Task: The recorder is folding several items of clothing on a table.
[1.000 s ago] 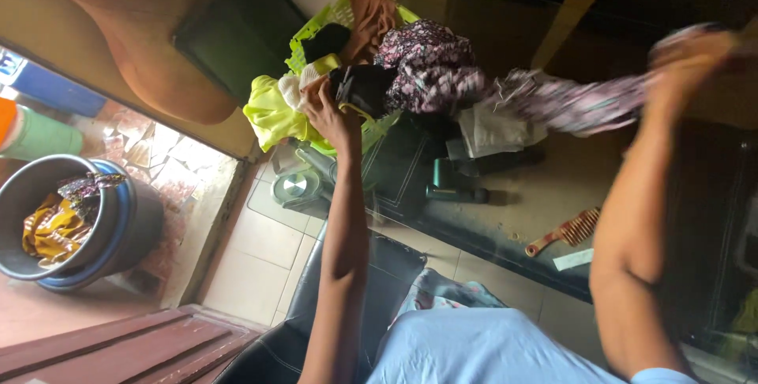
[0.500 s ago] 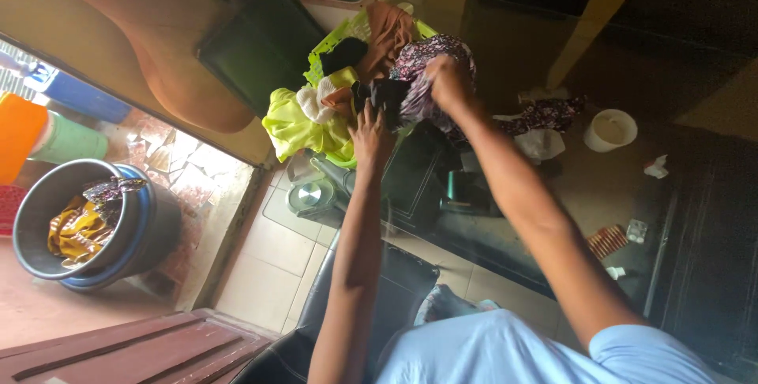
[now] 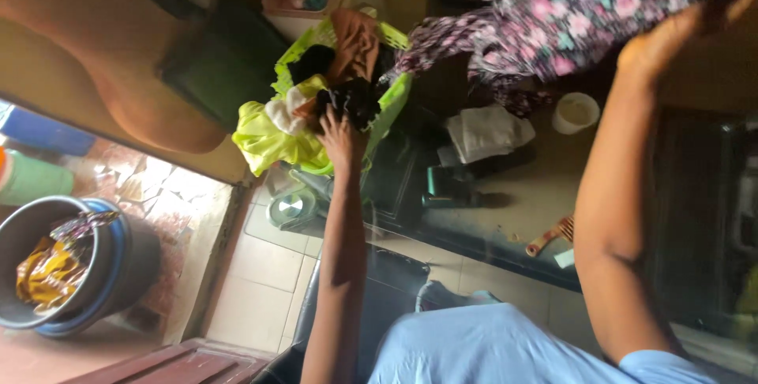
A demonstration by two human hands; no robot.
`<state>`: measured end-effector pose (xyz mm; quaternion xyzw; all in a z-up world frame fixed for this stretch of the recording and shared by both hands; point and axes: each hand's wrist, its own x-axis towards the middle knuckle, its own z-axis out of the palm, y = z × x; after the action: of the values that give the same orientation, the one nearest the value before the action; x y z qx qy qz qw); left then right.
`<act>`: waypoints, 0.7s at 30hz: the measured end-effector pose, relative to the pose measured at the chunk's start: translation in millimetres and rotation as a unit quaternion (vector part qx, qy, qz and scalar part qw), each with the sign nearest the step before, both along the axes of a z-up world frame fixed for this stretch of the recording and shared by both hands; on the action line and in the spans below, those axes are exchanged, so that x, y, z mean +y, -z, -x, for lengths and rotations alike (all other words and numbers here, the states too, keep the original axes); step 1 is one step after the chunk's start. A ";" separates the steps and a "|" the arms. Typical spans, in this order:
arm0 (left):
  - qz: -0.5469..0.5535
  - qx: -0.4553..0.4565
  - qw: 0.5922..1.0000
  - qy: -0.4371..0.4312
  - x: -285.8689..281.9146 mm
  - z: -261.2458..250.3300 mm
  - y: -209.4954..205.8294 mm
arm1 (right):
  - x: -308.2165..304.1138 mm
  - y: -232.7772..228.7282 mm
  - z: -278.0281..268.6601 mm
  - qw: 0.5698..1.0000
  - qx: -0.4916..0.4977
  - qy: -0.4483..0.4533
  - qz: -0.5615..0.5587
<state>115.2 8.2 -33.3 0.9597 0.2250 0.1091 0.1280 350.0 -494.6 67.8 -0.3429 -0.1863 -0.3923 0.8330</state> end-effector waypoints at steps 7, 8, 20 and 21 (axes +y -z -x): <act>-0.062 -0.195 0.976 0.072 -69.6 32.9 -46.8 | -79.4 147.7 109.6 0.825 0.285 0.083 0.480; -0.014 -0.240 0.968 0.076 -86.9 36.9 -46.6 | -90.8 191.7 120.2 0.731 0.282 0.055 0.618; 0.319 -0.060 0.939 0.117 -248.0 23.6 93.3 | -86.9 304.5 334.8 0.258 0.375 -0.460 0.762; 0.321 -0.056 0.938 0.122 -259.9 25.6 96.5 | -93.9 305.0 345.5 0.259 0.380 -0.460 0.759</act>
<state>89.6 -251.7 -129.9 0.8801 0.1218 0.0684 0.4538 4.4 -588.5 -237.2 -0.7848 -0.1870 0.5536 0.2066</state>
